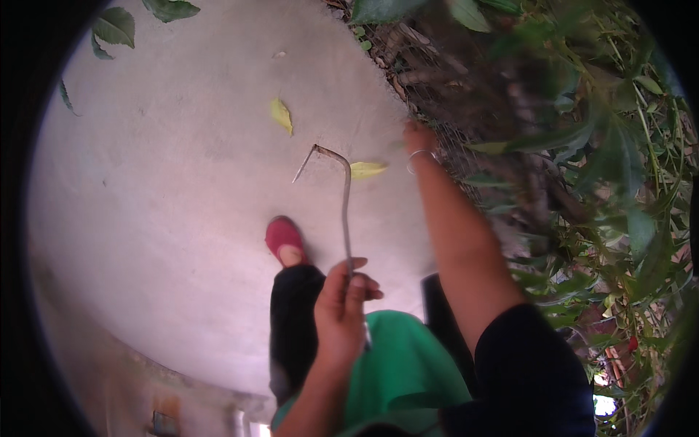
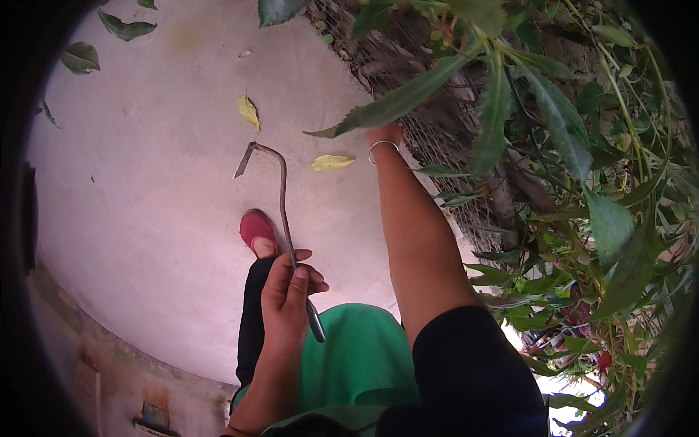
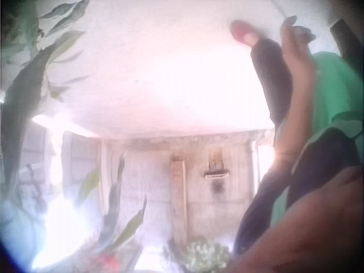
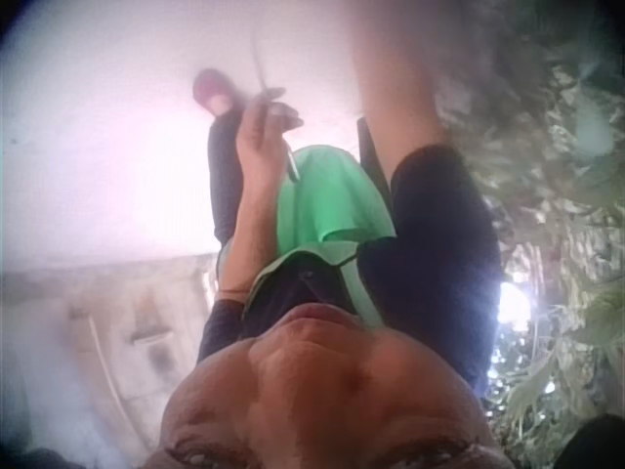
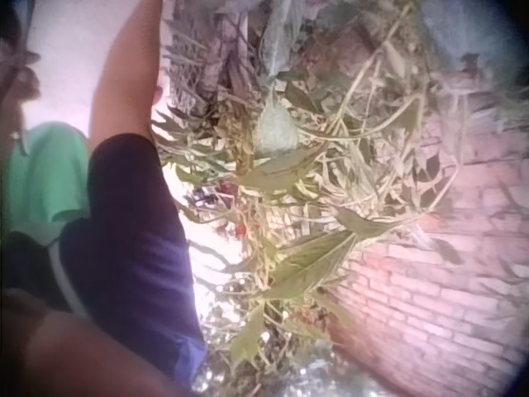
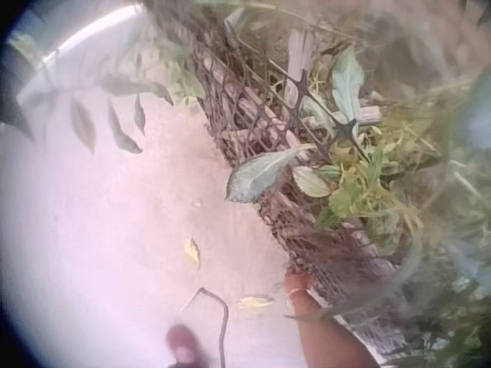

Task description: The person uses a long metal hook to adjust potted plants and clear debris from a fenced garden area.

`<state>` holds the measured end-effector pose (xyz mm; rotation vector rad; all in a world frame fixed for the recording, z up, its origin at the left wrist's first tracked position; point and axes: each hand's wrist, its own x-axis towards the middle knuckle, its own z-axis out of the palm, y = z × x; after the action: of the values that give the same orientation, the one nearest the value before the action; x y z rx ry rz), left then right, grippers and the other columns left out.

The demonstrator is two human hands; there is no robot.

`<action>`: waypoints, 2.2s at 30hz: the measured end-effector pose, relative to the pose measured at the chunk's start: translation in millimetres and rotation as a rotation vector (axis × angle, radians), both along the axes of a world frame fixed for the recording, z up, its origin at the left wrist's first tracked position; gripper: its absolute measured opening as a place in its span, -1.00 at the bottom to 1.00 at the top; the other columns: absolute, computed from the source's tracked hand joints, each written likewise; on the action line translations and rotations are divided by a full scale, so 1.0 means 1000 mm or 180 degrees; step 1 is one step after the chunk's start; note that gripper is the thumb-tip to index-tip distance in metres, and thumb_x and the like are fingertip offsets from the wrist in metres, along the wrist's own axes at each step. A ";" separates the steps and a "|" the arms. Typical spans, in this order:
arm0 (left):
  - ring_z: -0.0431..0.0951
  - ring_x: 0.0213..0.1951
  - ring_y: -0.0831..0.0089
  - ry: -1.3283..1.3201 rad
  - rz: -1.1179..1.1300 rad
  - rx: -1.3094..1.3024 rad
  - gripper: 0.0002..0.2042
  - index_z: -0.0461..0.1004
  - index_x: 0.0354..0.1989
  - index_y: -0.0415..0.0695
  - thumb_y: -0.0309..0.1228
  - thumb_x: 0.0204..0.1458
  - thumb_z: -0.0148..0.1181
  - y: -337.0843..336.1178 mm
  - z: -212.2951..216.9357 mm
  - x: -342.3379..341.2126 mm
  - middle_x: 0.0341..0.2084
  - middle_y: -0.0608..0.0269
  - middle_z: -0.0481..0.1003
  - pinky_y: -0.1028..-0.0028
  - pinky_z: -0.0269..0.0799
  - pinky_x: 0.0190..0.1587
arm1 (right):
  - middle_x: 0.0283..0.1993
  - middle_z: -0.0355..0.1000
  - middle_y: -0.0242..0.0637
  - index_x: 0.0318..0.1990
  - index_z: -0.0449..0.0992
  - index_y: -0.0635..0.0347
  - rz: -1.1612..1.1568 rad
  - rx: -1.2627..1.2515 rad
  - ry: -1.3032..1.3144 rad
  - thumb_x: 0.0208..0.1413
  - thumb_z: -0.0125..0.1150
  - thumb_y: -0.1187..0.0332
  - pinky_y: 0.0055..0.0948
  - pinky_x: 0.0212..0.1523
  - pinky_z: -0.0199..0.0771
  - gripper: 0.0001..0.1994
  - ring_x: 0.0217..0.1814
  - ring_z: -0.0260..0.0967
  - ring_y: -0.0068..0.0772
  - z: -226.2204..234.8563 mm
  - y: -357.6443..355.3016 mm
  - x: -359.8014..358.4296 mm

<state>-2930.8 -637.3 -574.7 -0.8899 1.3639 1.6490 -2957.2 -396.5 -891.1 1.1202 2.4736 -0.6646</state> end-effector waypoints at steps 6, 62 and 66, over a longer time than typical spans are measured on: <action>0.44 -0.42 0.57 -0.0004 0.0167 0.0181 -0.79 0.29 -0.08 -0.24 -0.45 0.17 -0.14 -0.014 0.002 -0.003 -0.51 0.30 0.39 0.58 0.39 -0.29 | -0.58 0.30 -0.29 -0.32 0.50 0.20 -0.1070 -0.1961 0.0760 0.11 0.00 0.19 -0.47 -0.56 0.21 -0.73 -0.60 0.20 -0.51 0.046 -0.061 -0.022; 0.41 -0.43 0.58 0.0082 -0.0401 0.0010 -0.79 0.30 -0.08 -0.26 -0.47 0.16 -0.14 0.042 -0.007 0.068 -0.52 0.30 0.38 0.56 0.40 -0.30 | -0.55 0.30 -0.32 -0.27 0.25 0.18 -0.4294 -0.0249 0.1236 -0.18 0.38 0.25 -0.53 -0.67 0.25 -0.58 -0.60 0.24 -0.52 -0.073 0.077 0.156; 0.41 -0.43 0.57 0.0170 -0.0383 -0.0056 -0.79 0.30 -0.08 -0.26 -0.47 0.17 -0.15 0.044 0.000 0.062 -0.52 0.29 0.38 0.56 0.39 -0.29 | -0.51 0.32 -0.35 -0.18 0.25 0.22 -0.4143 -0.1010 0.1422 -0.17 0.38 0.31 -0.56 -0.67 0.22 -0.54 -0.59 0.22 -0.56 -0.042 0.063 0.152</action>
<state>-2868.5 -593.0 -574.6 -0.7634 1.4420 1.5808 -2805.3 -333.7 -933.1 2.5689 1.4701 -1.6795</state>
